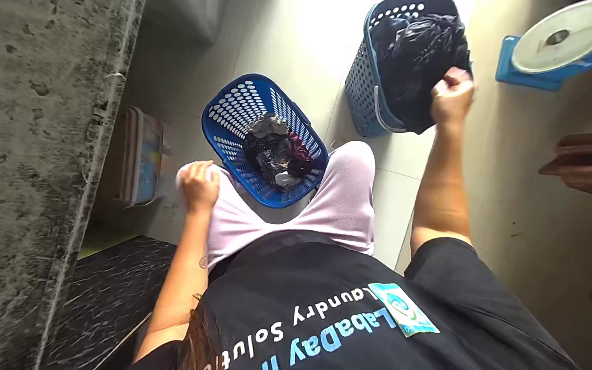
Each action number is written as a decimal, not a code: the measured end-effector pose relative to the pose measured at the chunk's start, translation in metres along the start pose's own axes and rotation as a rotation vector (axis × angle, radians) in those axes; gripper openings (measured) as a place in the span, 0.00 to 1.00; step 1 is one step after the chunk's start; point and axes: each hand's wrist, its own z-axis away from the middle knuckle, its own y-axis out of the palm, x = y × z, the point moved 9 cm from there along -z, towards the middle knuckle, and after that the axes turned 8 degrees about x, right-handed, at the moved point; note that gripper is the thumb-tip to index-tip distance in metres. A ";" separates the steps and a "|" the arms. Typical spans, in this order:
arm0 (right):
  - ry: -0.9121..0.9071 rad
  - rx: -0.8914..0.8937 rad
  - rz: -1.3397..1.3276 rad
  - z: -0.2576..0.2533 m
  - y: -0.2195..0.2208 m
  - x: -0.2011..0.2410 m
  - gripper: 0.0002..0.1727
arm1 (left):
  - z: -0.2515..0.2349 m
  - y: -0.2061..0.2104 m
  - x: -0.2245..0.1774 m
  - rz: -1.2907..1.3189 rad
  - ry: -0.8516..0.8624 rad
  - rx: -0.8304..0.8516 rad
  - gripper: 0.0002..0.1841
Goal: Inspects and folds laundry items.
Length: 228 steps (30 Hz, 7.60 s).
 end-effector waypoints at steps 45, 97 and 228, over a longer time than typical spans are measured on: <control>-0.267 1.244 0.785 0.126 0.622 0.084 0.30 | -0.033 -0.010 0.115 0.082 -0.399 0.083 0.19; 0.354 1.350 0.270 0.232 0.590 0.034 0.29 | -0.046 -0.007 0.074 0.029 -0.444 0.163 0.19; -0.802 0.394 0.346 0.090 -0.036 0.426 0.30 | 0.017 -0.373 -0.014 -0.214 0.320 -0.524 0.21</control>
